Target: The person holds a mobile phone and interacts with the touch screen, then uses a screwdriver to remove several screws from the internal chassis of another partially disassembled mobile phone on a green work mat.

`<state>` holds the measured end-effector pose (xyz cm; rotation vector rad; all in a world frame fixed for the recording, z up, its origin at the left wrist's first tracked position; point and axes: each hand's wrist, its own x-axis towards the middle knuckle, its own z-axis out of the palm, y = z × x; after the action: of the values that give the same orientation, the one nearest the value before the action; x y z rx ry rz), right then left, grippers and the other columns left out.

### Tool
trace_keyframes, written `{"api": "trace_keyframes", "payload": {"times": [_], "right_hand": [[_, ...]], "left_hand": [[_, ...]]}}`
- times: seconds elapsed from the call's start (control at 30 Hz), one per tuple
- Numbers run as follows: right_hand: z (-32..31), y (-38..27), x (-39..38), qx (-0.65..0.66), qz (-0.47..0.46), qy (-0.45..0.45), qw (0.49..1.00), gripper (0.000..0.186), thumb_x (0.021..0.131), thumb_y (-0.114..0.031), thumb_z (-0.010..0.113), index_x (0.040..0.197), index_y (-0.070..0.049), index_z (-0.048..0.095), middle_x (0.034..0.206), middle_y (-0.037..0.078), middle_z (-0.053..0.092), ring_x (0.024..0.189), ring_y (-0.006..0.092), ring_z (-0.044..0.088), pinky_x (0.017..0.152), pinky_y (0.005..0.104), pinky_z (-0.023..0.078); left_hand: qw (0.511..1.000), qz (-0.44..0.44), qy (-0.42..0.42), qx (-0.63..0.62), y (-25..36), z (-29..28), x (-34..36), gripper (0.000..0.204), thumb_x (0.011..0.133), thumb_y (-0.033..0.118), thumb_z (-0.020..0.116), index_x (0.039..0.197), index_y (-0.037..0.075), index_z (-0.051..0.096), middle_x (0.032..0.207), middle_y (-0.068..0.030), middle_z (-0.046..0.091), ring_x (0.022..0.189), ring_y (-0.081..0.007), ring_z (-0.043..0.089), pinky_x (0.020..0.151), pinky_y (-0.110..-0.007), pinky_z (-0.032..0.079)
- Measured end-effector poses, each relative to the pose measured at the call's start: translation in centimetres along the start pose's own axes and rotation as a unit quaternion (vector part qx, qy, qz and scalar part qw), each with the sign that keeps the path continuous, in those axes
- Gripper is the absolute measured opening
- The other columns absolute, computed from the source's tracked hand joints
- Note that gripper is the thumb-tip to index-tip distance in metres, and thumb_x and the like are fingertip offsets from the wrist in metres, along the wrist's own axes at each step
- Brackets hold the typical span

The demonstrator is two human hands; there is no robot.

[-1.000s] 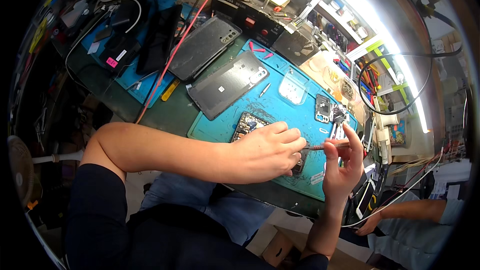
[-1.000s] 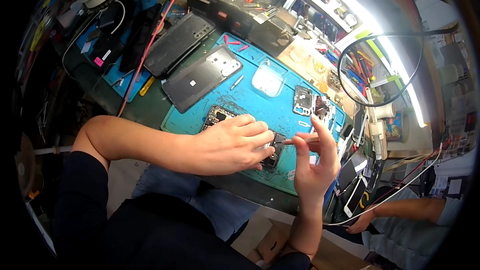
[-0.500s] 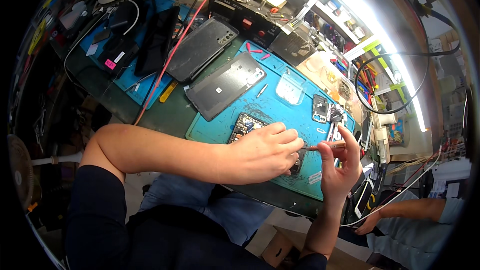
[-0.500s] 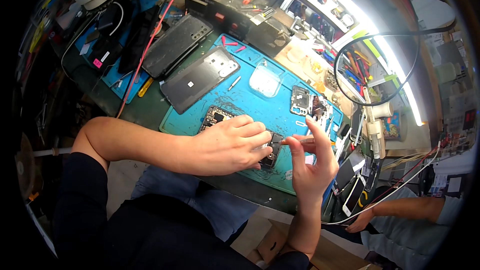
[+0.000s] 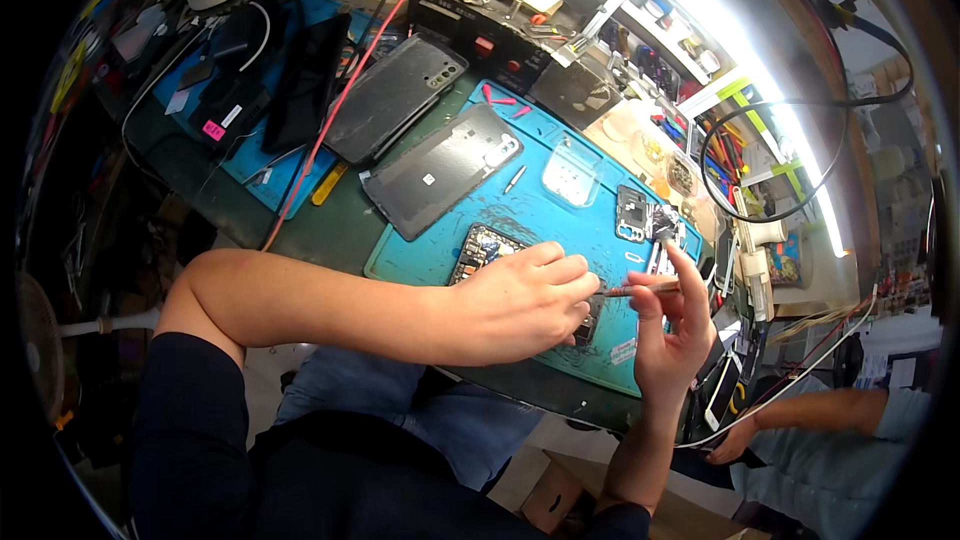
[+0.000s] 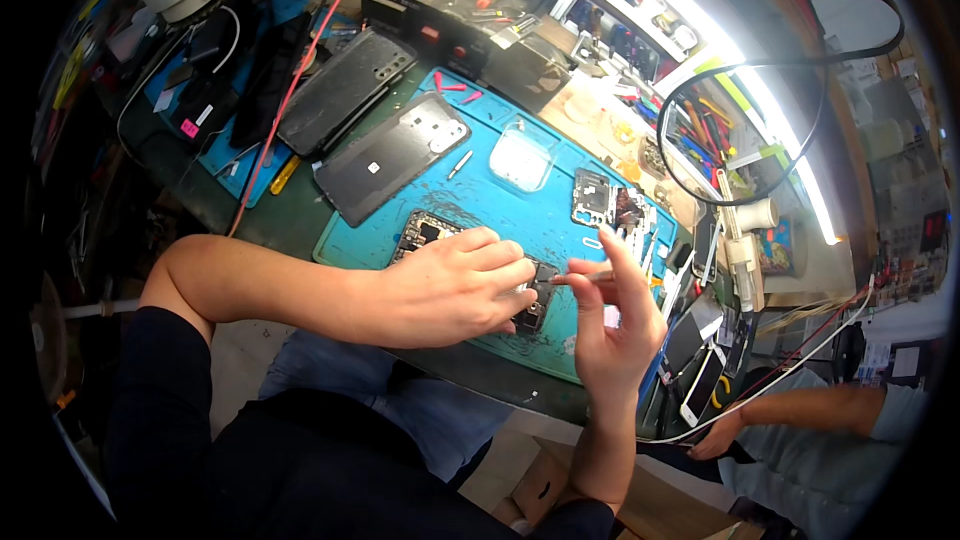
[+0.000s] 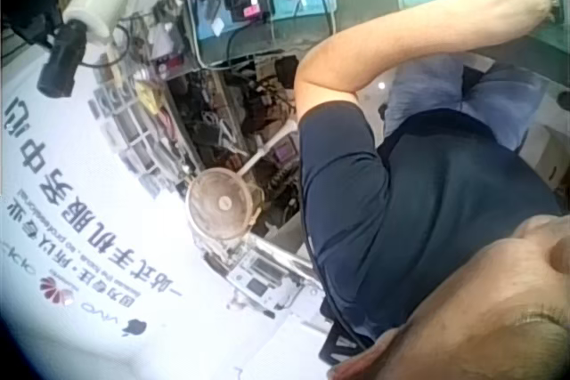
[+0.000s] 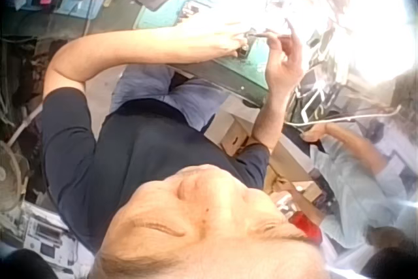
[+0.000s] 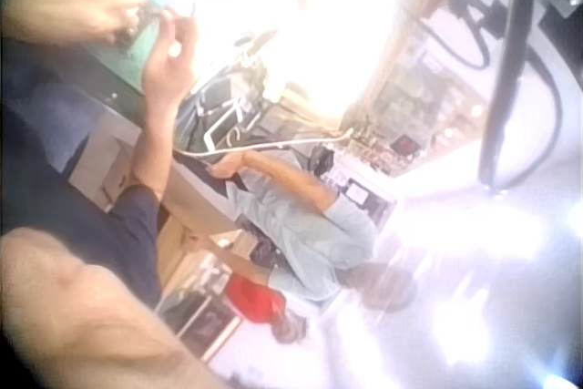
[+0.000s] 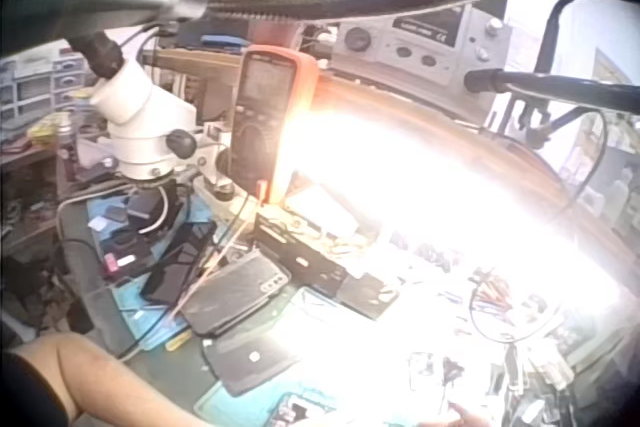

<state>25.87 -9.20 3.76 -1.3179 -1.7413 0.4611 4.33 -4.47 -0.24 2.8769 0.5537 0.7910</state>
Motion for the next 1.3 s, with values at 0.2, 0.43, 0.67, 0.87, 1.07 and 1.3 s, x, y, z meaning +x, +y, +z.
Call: {"api": "trace_keyframes", "payload": {"times": [0.2,0.43,0.67,0.87,1.07,1.3], "right_hand": [[0.3,-1.2,0.4,-0.02,0.025,0.003,0.999,0.049,0.099,0.0,0.064,0.146,0.001,0.051,0.098,0.014,0.077,0.085,0.0168,0.074,0.076,0.0288,0.059],[-0.7,-2.7,2.6,-0.004,-0.007,0.138,0.99,0.05,0.103,-0.008,0.062,0.15,-0.003,0.044,0.101,0.015,0.077,0.091,0.0173,0.074,0.082,0.03,0.056],[3.2,1.9,6.1,0.028,0.017,0.109,0.993,0.035,0.104,-0.01,0.062,0.136,0.0,0.052,0.107,0.014,0.077,0.093,0.0144,0.072,0.081,0.0261,0.055],[3.7,4.7,6.6,0.069,0.051,0.085,0.993,0.035,0.103,-0.008,0.062,0.136,0.002,0.051,0.106,0.013,0.077,0.092,0.0148,0.072,0.082,0.027,0.055],[3.4,4.0,6.6,0.095,0.045,0.095,0.99,0.039,0.104,-0.006,0.06,0.14,0.002,0.048,0.11,0.016,0.075,0.096,0.0154,0.071,0.086,0.0283,0.056],[3.5,1.4,5.5,0.146,0.035,0.082,0.985,0.042,0.104,-0.006,0.06,0.142,0.002,0.045,0.11,0.017,0.074,0.097,0.0171,0.071,0.085,0.0296,0.057]], "left_hand": [[1.0,0.001,-0.005,0.0,0.1,0.0,0.0,0.038,0.085,0.034,0.073,0.11,0.006,0.07,0.107,-0.0037,0.06,0.108,-0.0193,0.056,0.093,-0.034,0.045],[1.0,0.014,0.003,-0.001,0.0,0.3,-0.1,0.037,0.087,0.034,0.073,0.109,0.005,0.069,0.115,-0.0051,0.061,0.11,-0.0202,0.057,0.094,-0.034,0.045],[0.994,-0.003,0.051,-0.101,-1.6,0.3,0.7,0.025,0.088,0.032,0.073,0.093,0.008,0.073,0.097,-0.0017,0.07,0.097,-0.0204,0.062,0.084,-0.036,0.045],[0.975,-0.164,0.152,0.003,-6.4,-2.5,1.9,0.01,0.089,0.014,0.072,0.098,0.009,0.07,0.092,-0.0068,0.07,0.09,-0.0259,0.066,0.077,-0.04,0.052],[0.967,-0.184,0.176,-0.004,-7.6,-1.5,1.7,0.019,0.087,0.014,0.074,0.106,0.009,0.071,0.095,-0.0073,0.069,0.094,-0.0261,0.068,0.082,-0.038,0.054],[0.967,-0.192,0.14,-0.09,-7.3,-1.0,1.7,0.015,0.086,0.017,0.077,0.099,0.011,0.074,0.095,-0.0063,0.07,0.094,-0.0278,0.067,0.081,-0.04,0.055]]}}
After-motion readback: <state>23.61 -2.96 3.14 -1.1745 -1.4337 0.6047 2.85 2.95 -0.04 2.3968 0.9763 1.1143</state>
